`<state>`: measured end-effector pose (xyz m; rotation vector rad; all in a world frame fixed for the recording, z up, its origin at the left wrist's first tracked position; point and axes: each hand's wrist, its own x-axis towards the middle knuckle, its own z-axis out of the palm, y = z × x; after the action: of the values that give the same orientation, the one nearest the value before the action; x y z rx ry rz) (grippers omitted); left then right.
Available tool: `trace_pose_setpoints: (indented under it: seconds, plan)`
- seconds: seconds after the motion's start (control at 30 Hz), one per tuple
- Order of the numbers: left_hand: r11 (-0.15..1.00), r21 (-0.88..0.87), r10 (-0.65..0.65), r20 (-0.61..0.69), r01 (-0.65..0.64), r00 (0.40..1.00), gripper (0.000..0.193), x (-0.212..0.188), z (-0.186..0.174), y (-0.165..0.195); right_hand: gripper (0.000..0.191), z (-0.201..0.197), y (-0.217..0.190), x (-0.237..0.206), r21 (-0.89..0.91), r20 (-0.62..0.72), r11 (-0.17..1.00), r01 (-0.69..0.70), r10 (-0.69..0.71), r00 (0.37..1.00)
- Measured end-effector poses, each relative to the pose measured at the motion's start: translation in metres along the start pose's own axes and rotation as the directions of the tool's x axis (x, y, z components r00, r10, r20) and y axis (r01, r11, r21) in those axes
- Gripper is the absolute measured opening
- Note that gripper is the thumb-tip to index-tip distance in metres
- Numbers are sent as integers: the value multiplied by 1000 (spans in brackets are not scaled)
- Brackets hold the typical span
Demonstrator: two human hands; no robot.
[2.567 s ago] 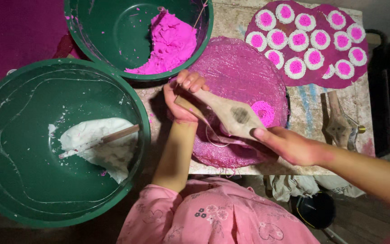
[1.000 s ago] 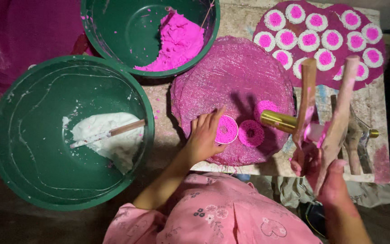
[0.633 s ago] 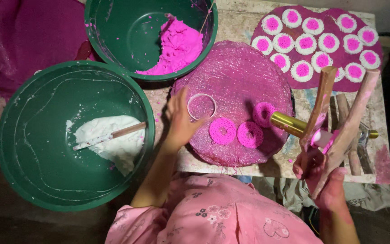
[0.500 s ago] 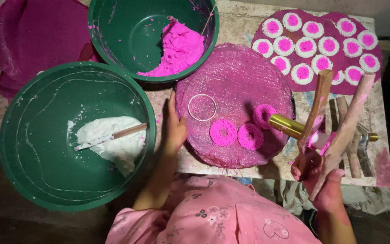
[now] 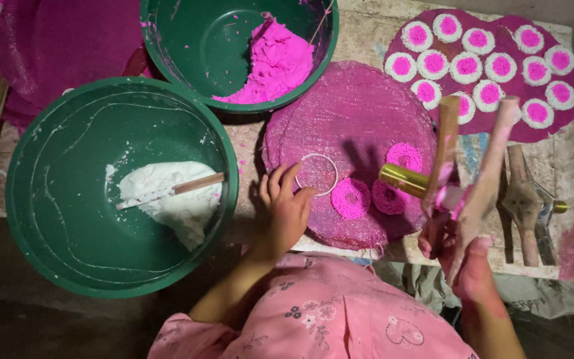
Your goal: The person repeatedly scoops pink dough from a green bowl, places it into a circular mold, and presses it flat with a wooden tool. They then remove the shaped dough and place it on a pink tray alongside other finished pieces. The process is repeated multiple times.
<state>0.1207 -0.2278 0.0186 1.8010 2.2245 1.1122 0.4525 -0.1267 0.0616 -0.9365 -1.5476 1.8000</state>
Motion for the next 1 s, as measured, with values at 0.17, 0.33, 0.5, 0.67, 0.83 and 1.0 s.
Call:
trace_pose_setpoints:
  seconds: [0.17,0.33,0.5,0.67,0.83,1.0]
  plan:
    - [763,-645,-75,-27,40,997,57,35,8,-18,85,-11,11,33,-160,171,980,-122,149,974]
    - [880,-468,-210,-227,83,951,71,80,30,-46,78,-9,-7,70,-316,402,938,-144,270,875]
    - [791,-432,-512,-79,434,855,107,61,44,-72,80,14,-65,67,-235,338,972,-2,84,937]
    - [92,-925,-350,317,369,882,60,42,63,-101,90,37,-82,48,-124,219,992,0,27,975]
    - [-120,-850,-301,523,512,797,47,30,62,-108,87,28,-69,36,41,187,999,-20,12,982]
    - [41,-598,-344,744,800,573,48,15,67,-101,82,15,-55,31,53,185,998,-23,13,983]
